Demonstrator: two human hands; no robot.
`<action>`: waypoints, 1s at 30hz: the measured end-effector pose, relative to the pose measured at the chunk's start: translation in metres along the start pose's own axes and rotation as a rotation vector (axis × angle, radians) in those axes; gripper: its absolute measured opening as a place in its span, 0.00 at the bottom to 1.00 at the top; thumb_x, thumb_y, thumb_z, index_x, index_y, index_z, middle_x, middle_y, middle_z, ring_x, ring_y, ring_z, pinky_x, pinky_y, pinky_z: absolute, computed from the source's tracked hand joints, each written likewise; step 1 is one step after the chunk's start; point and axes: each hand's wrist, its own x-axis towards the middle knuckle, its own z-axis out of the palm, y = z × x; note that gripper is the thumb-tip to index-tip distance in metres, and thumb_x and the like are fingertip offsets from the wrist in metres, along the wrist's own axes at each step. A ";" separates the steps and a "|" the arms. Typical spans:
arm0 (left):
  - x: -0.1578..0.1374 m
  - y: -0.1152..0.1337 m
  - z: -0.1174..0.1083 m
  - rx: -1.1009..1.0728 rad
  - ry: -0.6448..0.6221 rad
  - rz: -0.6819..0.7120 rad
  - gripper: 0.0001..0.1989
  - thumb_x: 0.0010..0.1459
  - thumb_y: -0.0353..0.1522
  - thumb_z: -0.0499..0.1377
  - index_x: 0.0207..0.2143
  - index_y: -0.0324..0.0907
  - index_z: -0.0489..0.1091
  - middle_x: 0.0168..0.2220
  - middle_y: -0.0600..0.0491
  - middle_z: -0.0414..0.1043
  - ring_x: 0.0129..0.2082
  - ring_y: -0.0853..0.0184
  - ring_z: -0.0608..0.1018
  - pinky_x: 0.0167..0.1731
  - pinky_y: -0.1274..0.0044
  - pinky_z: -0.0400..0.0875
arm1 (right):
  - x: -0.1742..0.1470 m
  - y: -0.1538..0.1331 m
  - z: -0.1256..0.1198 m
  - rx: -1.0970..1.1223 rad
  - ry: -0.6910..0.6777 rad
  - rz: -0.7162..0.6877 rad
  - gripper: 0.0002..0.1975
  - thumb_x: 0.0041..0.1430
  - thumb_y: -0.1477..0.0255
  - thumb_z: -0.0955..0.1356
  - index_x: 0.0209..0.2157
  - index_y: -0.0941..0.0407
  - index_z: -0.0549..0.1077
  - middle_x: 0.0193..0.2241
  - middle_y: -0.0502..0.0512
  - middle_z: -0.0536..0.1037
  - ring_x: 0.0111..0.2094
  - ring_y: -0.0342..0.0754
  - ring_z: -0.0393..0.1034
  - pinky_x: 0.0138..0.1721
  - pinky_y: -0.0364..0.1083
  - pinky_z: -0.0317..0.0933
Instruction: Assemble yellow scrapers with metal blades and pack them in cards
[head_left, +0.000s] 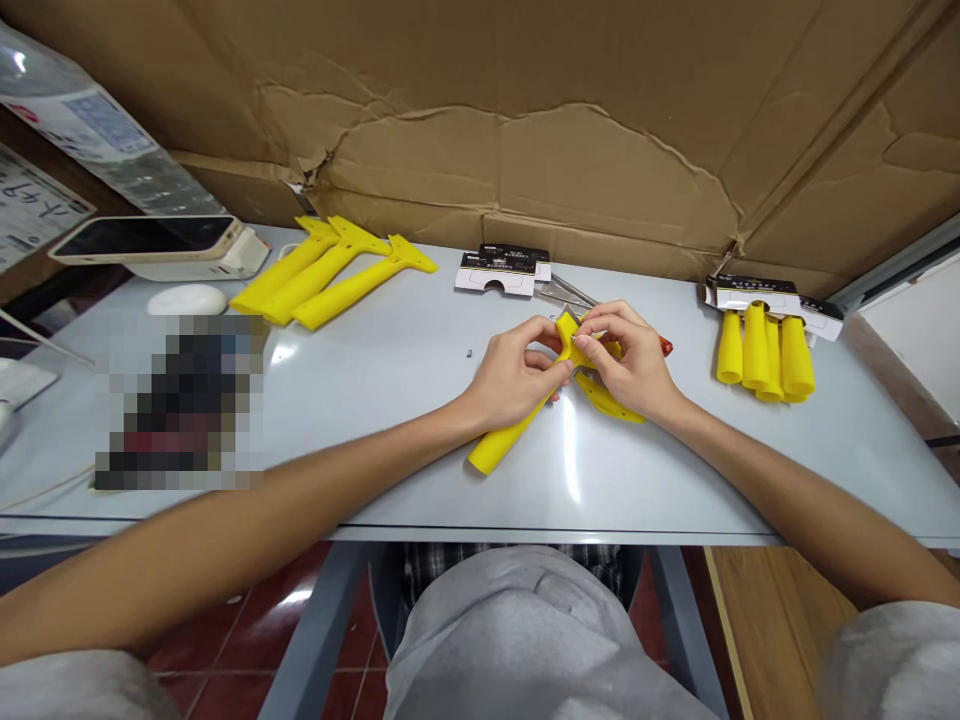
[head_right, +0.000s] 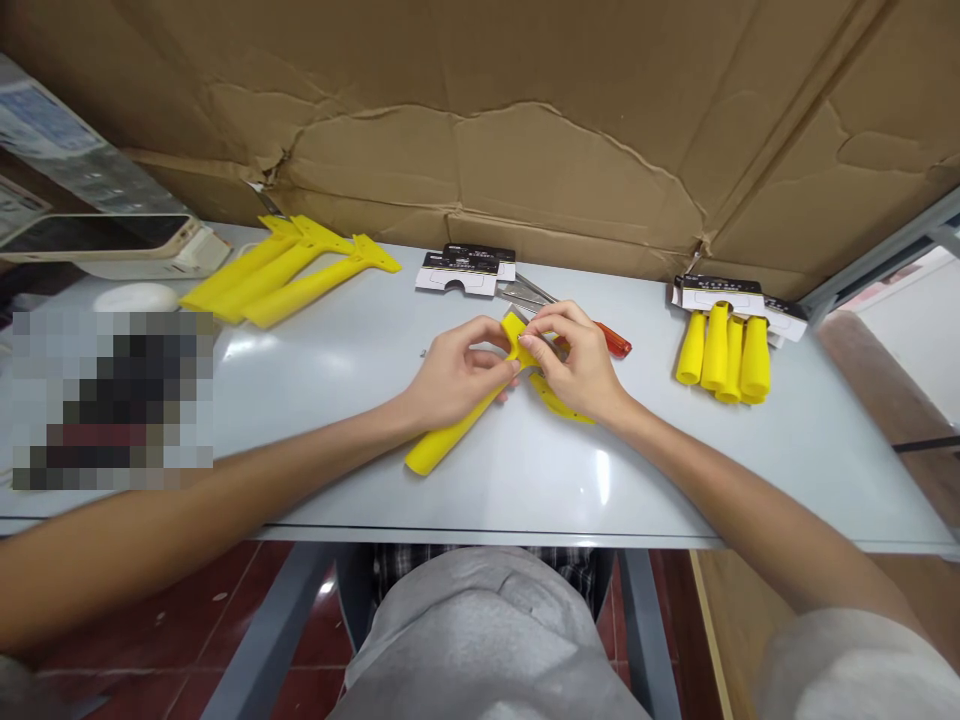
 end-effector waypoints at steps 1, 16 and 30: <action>0.000 0.000 0.000 0.001 0.001 0.000 0.11 0.60 0.31 0.69 0.42 0.42 0.72 0.46 0.50 0.76 0.27 0.70 0.83 0.23 0.78 0.80 | 0.000 0.000 0.000 -0.001 0.001 0.002 0.17 0.69 0.56 0.71 0.39 0.55 0.82 0.46 0.58 0.77 0.47 0.43 0.74 0.46 0.45 0.72; 0.008 0.006 -0.010 -0.114 0.089 -0.098 0.13 0.56 0.29 0.69 0.41 0.40 0.71 0.45 0.48 0.78 0.26 0.68 0.84 0.23 0.76 0.79 | 0.006 0.005 -0.019 -0.173 0.194 -0.108 0.18 0.73 0.58 0.67 0.36 0.57 0.82 0.42 0.59 0.79 0.42 0.43 0.74 0.44 0.46 0.71; 0.015 0.016 -0.019 -0.240 0.204 -0.227 0.06 0.60 0.27 0.67 0.39 0.40 0.73 0.35 0.49 0.81 0.27 0.68 0.83 0.27 0.75 0.80 | 0.019 0.055 -0.102 -0.642 -0.192 -0.006 0.22 0.67 0.51 0.69 0.39 0.55 0.84 0.37 0.56 0.80 0.33 0.42 0.70 0.39 0.46 0.60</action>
